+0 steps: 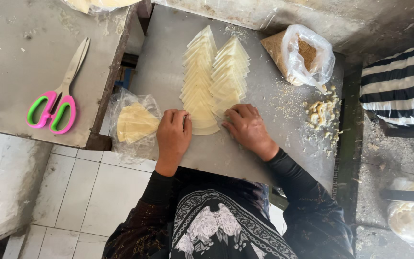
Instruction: The person places a small amount of crumb-like filling onto a triangular piece of dough using a spoon, then folds the dough repeatedly by hand to create a small, rectangular rolled snack.
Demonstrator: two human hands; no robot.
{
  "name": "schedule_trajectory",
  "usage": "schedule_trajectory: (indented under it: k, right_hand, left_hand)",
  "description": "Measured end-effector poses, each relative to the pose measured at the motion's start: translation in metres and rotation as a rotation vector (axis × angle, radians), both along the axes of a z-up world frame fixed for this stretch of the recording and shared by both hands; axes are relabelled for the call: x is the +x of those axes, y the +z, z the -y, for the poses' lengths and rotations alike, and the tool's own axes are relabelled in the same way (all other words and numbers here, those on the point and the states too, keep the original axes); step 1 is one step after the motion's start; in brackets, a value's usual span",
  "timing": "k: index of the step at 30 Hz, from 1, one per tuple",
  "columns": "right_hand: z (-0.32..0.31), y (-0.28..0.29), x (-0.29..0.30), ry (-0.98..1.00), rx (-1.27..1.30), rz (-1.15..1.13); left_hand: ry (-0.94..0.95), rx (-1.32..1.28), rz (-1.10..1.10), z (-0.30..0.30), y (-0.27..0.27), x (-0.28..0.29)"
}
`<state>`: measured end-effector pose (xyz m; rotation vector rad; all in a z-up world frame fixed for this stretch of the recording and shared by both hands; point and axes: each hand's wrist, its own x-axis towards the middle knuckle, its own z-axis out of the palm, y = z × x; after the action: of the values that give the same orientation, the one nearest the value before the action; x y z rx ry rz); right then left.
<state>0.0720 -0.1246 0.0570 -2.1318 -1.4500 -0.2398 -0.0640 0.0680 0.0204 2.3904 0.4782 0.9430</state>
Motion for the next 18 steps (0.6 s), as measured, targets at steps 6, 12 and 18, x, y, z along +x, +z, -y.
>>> schedule_trajectory:
  k: [6,12,18]
  right_hand:
    - [-0.001,-0.009,0.0,-0.02,0.011,0.074]
    - [-0.004,-0.003,-0.011,0.053,0.078,0.126]
    - [-0.003,-0.004,-0.014,0.158,0.095,0.114]
  left_hand:
    - [0.073,0.05,-0.03,0.002,0.0,-0.004]
    - [0.08,0.082,-0.097,0.006,-0.001,-0.018]
    - [0.028,0.087,-0.145,0.006,-0.005,-0.017]
